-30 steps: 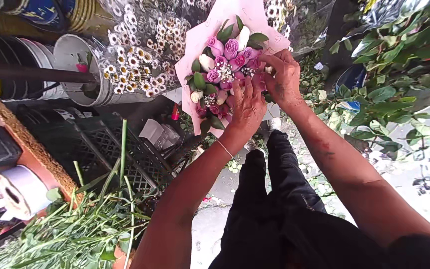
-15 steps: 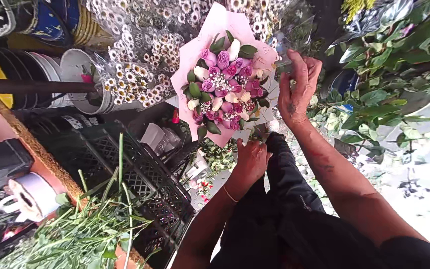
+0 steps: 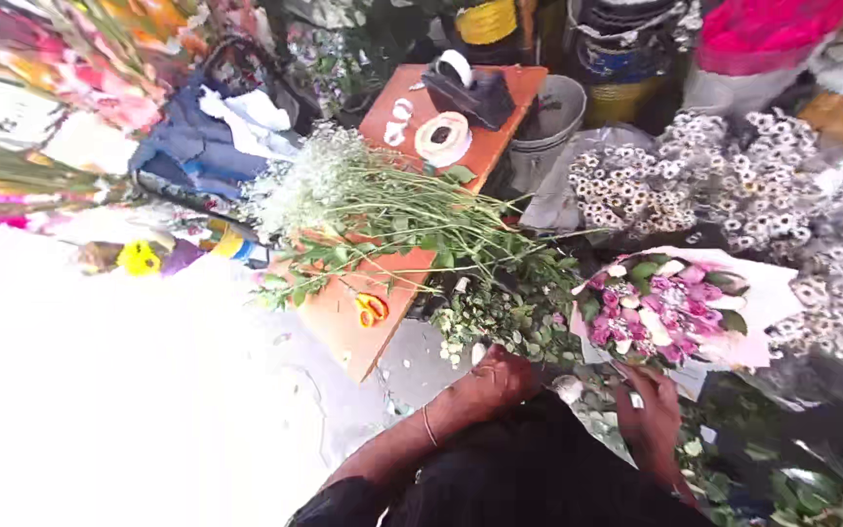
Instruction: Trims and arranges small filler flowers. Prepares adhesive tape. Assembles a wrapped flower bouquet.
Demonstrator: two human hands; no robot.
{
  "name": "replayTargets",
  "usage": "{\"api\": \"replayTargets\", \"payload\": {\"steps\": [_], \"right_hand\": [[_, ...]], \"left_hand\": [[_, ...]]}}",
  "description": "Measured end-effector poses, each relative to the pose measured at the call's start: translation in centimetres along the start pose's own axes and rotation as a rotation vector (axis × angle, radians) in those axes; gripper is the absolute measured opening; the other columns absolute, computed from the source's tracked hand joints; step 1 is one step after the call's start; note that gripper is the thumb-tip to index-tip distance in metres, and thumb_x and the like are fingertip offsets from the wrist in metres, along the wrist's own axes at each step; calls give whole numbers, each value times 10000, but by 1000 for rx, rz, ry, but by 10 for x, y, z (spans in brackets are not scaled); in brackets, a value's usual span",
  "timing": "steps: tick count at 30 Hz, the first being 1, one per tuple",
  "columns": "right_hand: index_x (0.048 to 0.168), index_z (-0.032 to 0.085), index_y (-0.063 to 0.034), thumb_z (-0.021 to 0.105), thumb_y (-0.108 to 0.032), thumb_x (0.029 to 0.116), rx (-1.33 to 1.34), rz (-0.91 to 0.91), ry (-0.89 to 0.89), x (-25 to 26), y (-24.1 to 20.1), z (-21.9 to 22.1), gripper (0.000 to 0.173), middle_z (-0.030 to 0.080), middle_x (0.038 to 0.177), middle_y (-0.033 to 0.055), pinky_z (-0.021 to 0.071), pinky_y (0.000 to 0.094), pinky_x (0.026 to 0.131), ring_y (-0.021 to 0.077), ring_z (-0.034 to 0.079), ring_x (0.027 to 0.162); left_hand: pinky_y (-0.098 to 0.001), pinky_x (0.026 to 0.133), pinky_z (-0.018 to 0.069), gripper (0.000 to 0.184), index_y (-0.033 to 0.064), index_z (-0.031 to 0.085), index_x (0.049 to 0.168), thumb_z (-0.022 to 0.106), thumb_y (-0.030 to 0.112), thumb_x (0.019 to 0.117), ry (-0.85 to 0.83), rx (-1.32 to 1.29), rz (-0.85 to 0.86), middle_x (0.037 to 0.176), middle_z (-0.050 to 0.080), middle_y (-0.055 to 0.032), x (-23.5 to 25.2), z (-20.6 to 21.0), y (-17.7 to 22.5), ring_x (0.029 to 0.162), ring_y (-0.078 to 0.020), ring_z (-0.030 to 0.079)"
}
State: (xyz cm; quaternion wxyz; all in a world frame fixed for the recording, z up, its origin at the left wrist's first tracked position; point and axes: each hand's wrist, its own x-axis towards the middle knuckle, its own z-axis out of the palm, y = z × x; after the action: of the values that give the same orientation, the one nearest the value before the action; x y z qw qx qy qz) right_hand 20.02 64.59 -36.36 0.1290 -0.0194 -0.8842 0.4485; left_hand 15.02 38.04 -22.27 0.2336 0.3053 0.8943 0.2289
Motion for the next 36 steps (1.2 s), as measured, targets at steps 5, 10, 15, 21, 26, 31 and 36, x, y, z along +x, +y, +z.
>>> {"api": "replayTargets", "payload": {"steps": [5, 10, 15, 21, 26, 31, 36], "right_hand": [[1189, 677, 86, 670, -226, 985, -94, -394, -9, 102, -69, -40, 373, 571, 1190, 360, 483, 399, 994, 376, 589, 1096], [1161, 694, 89, 634, -219, 1014, 44, -585, -100, 160, -205, 0, 346, 648, 1085, 317, 533, 390, 903, 307, 651, 974], [1121, 763, -51, 552, -351, 1041, -79, -689, -514, 157, -341, 157, 376, 701, 1082, 220, 512, 546, 906, 362, 667, 1022], [1226, 702, -19, 572, -442, 1021, -262, -475, -625, 183, -376, 307, 488, 635, 1225, 285, 411, 692, 1009, 488, 564, 1208], [1074, 772, -46, 609, -201, 1024, 87, -662, -319, 151, -403, 312, 230, 674, 1063, 184, 513, 372, 937, 262, 638, 1032], [1091, 632, 12, 545, -164, 1062, 33, -934, -111, 123, -368, 303, 198, 603, 1065, 242, 555, 327, 856, 285, 644, 964], [1063, 593, 68, 471, -160, 1087, 67, -792, 19, 128, -362, 276, 260, 613, 1064, 254, 503, 340, 961, 291, 620, 1063]], "left_hand": [[-477, 1030, 503, 263, 62, 722, 1212, 602, 204, 1026, 466, 44, -104, 1116, 748, -116, -88, -31, -28, 1068, -269, 709], [-467, 995, 531, 235, 33, 738, 1164, 599, 154, 1018, 712, 46, -156, 1074, 759, -127, -173, -39, -75, 1026, -272, 728], [-470, 932, 566, 209, 31, 758, 1100, 605, 142, 1012, 872, -91, -219, 1020, 768, -126, -226, -44, -130, 974, -266, 742], [-426, 902, 591, 217, 13, 750, 1131, 608, 127, 1013, 987, -350, -254, 1036, 759, -135, -256, -70, -197, 954, -237, 740], [-296, 778, 612, 277, -26, 684, 1237, 596, 126, 1022, 1120, -789, -318, 1047, 745, -97, -268, -96, -240, 827, -116, 714], [-275, 782, 566, 588, -77, 408, 1476, 627, 179, 994, 1106, -1169, -176, 1278, 656, -145, -253, -124, -262, 882, -95, 667], [-320, 848, 587, 395, -73, 559, 1348, 608, 125, 1009, 981, -1200, -171, 1183, 687, -160, -233, -136, -262, 943, -148, 695]]}}
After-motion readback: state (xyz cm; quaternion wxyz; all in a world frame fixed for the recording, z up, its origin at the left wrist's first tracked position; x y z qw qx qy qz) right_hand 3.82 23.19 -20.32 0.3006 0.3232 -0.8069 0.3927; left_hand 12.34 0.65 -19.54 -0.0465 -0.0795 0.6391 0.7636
